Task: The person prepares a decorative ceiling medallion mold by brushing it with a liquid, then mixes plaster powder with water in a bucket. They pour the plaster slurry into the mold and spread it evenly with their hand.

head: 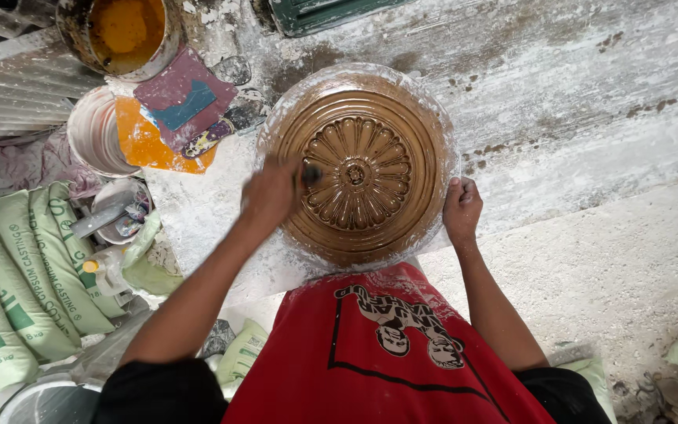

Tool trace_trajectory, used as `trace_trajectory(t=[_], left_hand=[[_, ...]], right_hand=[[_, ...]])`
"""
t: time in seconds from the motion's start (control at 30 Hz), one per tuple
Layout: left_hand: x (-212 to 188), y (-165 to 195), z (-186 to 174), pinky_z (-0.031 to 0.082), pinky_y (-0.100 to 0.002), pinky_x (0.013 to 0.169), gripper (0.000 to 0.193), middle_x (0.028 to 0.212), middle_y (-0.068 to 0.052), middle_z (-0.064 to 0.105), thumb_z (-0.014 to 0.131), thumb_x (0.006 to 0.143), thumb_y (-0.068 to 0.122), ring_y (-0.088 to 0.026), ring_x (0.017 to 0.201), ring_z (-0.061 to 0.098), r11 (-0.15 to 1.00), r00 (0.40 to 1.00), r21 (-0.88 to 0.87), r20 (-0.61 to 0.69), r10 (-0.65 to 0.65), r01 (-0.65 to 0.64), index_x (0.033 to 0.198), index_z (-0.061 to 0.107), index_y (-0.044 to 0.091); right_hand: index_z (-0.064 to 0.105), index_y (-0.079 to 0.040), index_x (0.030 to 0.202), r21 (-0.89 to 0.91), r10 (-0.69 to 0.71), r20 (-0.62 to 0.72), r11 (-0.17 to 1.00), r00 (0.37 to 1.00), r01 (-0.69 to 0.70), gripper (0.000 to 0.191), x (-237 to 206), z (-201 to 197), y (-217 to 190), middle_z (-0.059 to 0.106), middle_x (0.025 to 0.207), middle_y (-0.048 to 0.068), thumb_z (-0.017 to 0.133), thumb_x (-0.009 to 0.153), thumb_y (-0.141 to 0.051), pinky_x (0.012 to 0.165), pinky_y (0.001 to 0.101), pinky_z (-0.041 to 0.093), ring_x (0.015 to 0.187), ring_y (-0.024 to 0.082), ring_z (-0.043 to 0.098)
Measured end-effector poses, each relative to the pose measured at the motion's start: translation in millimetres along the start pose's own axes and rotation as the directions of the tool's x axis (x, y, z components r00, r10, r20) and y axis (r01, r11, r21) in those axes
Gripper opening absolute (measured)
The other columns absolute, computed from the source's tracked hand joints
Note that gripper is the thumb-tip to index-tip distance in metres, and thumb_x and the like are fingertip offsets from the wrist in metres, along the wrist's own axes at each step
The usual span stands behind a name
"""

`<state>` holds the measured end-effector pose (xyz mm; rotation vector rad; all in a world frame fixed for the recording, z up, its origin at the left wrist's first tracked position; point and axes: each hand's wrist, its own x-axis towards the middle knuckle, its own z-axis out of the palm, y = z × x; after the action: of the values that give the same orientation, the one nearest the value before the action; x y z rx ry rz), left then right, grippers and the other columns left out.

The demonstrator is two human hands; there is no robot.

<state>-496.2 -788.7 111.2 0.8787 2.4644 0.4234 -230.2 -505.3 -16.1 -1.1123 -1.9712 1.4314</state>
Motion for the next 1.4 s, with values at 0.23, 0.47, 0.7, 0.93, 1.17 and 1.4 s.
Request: trace_trajectory(t=[0.23, 0.47, 0.7, 0.93, 1.17, 1.4], left_hand=[[-46, 85, 93, 0.056, -0.043, 0.075, 0.042, 0.096, -0.01, 0.067, 0.071, 0.097, 0.045, -0.024, 0.083, 0.066, 0.915, 0.833, -0.397, 0.527, 0.167, 0.068, 0.125, 0.064, 0.015], [48, 143, 128, 0.062, -0.025, 0.056, 0.038, 0.092, -0.009, 0.076, 0.07, 0.095, 0.028, -0.014, 0.067, 0.07, 0.518, 0.944, -0.821, -0.075, 0.321, -0.241, 0.127, 0.069, 0.007], [127, 86, 53, 0.062, -0.027, 0.062, 0.031, 0.129, -0.01, 0.073, 0.061, 0.102, 0.022, -0.02, 0.076, 0.066, 0.445, 0.971, -0.878, -0.229, -0.063, -0.177, 0.132, 0.067, 0.017], [14, -15, -13, 0.06, -0.047, 0.075, 0.043, 0.113, -0.015, 0.067, 0.08, 0.087, 0.016, -0.036, 0.091, 0.072, 0.99, 0.975, -0.132, -0.208, -0.076, 0.049, 0.128, 0.067, 0.02], [-72, 29, 15, 0.06, -0.047, 0.077, 0.046, 0.122, -0.019, 0.064, 0.079, 0.082, 0.024, -0.036, 0.095, 0.071, 0.956, 0.969, -0.169, 0.106, -0.225, 0.24, 0.126, 0.066, 0.028], [-28, -30, -7, 0.059, -0.038, 0.079, 0.041, 0.094, -0.012, 0.075, 0.068, 0.097, 0.038, -0.023, 0.088, 0.075, 0.75, 0.975, -0.624, 0.154, -0.157, 0.22, 0.111, 0.071, 0.0]], right_hand=[[0.059, 0.0, 0.101, 0.021, 0.018, -0.001, 1.0, 1.0, -0.018, 0.029, -3, 1, -6, 0.049, 0.065, -0.006, 0.053, 0.112, -0.026, 0.049, 0.0213, 0.031, 0.056, 0.0, 0.039], [0.059, 0.0, 0.1, -0.003, -0.029, 0.006, 1.0, 1.0, 0.029, 0.03, 1, 0, -4, 0.049, 0.067, -0.005, 0.052, 0.113, -0.026, 0.049, 0.0216, 0.033, 0.058, 0.0, 0.039], [0.06, -0.001, 0.101, 0.036, 0.041, 0.007, 0.998, 0.999, -0.042, 0.027, 1, -2, 3, 0.049, 0.065, -0.006, 0.052, 0.111, -0.025, 0.047, 0.0219, 0.032, 0.054, 0.0, 0.038], [0.061, -0.002, 0.1, 0.038, 0.013, 0.03, 0.999, 0.999, -0.014, 0.029, 8, -4, 12, 0.045, 0.067, -0.007, 0.051, 0.115, -0.025, 0.049, 0.0221, 0.03, 0.057, 0.0, 0.036], [0.055, -0.005, 0.1, 0.133, 0.072, 0.085, 0.988, 0.994, -0.083, 0.028, 6, -6, 1, 0.043, 0.066, -0.007, 0.049, 0.115, -0.028, 0.046, 0.0212, 0.03, 0.053, 0.001, 0.035], [0.056, -0.001, 0.109, -0.03, -0.093, 0.099, 0.995, 0.991, 0.097, 0.03, 18, -8, -39, 0.054, 0.072, -0.003, 0.044, 0.115, -0.028, 0.053, 0.0243, 0.043, 0.058, 0.007, 0.05]])
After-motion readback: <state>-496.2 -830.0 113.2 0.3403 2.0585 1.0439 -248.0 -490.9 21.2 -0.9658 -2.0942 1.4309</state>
